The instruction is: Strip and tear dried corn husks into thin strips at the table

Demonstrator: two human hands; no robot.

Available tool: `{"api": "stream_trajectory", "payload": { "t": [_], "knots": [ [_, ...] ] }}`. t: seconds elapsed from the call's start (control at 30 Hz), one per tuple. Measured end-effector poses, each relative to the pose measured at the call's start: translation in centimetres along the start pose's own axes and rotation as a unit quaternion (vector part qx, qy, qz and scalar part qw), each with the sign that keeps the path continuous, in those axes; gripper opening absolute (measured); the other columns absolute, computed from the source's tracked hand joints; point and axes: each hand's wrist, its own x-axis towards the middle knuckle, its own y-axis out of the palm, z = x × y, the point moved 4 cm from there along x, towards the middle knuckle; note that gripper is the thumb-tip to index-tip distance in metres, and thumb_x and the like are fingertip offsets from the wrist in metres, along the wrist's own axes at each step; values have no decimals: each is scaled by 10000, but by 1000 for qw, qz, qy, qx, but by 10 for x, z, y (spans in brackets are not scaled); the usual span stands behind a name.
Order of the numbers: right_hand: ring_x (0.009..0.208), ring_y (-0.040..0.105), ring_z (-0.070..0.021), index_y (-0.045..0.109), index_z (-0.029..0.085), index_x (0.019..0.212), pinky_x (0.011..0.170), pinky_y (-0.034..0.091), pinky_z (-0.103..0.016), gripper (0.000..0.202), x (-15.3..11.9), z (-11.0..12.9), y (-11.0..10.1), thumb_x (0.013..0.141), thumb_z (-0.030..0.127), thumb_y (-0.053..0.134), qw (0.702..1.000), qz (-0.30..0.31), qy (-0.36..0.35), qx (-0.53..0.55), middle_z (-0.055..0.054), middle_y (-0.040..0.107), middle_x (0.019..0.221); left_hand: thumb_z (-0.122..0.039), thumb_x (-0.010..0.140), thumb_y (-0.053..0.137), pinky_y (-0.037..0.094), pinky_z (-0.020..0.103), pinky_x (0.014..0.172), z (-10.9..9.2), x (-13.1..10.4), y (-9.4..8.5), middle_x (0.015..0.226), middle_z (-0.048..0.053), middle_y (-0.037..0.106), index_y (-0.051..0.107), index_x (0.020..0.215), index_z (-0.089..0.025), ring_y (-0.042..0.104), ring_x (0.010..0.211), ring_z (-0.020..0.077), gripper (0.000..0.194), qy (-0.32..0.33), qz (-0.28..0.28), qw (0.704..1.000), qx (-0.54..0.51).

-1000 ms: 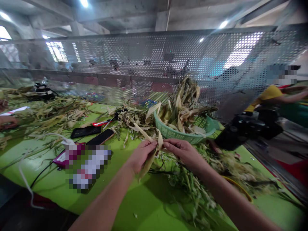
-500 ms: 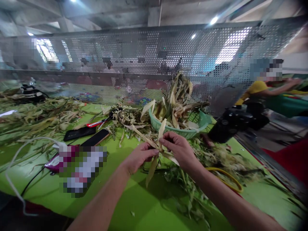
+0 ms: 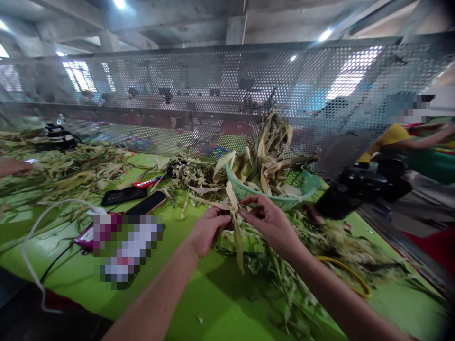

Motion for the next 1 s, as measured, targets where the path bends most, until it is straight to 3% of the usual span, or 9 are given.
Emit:
{"api": "stream_trajectory", "payload": {
  "t": [0.07,0.2,0.4,0.57,0.83,1.0],
  "knots": [
    [650,539,-141,572,203,930,593,442,-260,199,-3,6,-2,823,370,595,997,-23,-23,-65,-37,617,852,-164,645,736,458,238,728,-2,-1,3,877,52,648,655,905,-133,570,763,119,274,9,9,1000,-1],
    [678,559,-168,574,211,825,591,428,-262,176,-7,14,8,824,385,596,988,23,-40,-145,-31,626,784,-126,629,728,457,257,770,-3,0,2,869,34,630,616,921,-158,576,793,125,315,21,-16,999,-24],
    [680,594,-170,602,216,852,637,448,-270,109,-7,8,12,841,322,576,989,35,-33,-138,-10,659,756,-202,699,680,413,242,634,1,0,-4,806,13,600,580,963,-160,542,658,102,286,2,-25,996,82],
    [730,620,-187,646,219,888,668,465,-284,131,-6,9,10,840,327,589,989,35,-48,-137,-30,686,818,-247,752,605,340,242,584,-3,-3,-4,659,-18,523,570,781,-153,463,598,95,104,7,-54,987,154],
    [732,626,-184,653,220,857,674,467,-287,84,-7,13,10,838,262,583,987,14,-74,-144,-29,688,822,-415,683,728,157,241,498,-6,-5,1,607,-51,415,573,784,-136,263,512,53,334,-20,6,993,118],
    [716,620,-185,647,213,826,656,459,-288,91,-5,12,10,836,277,582,984,15,-80,-158,-35,688,808,-404,628,773,105,254,481,-6,-5,-1,541,-75,309,500,659,-153,202,478,45,372,-30,-18,997,74]
  ]
}}
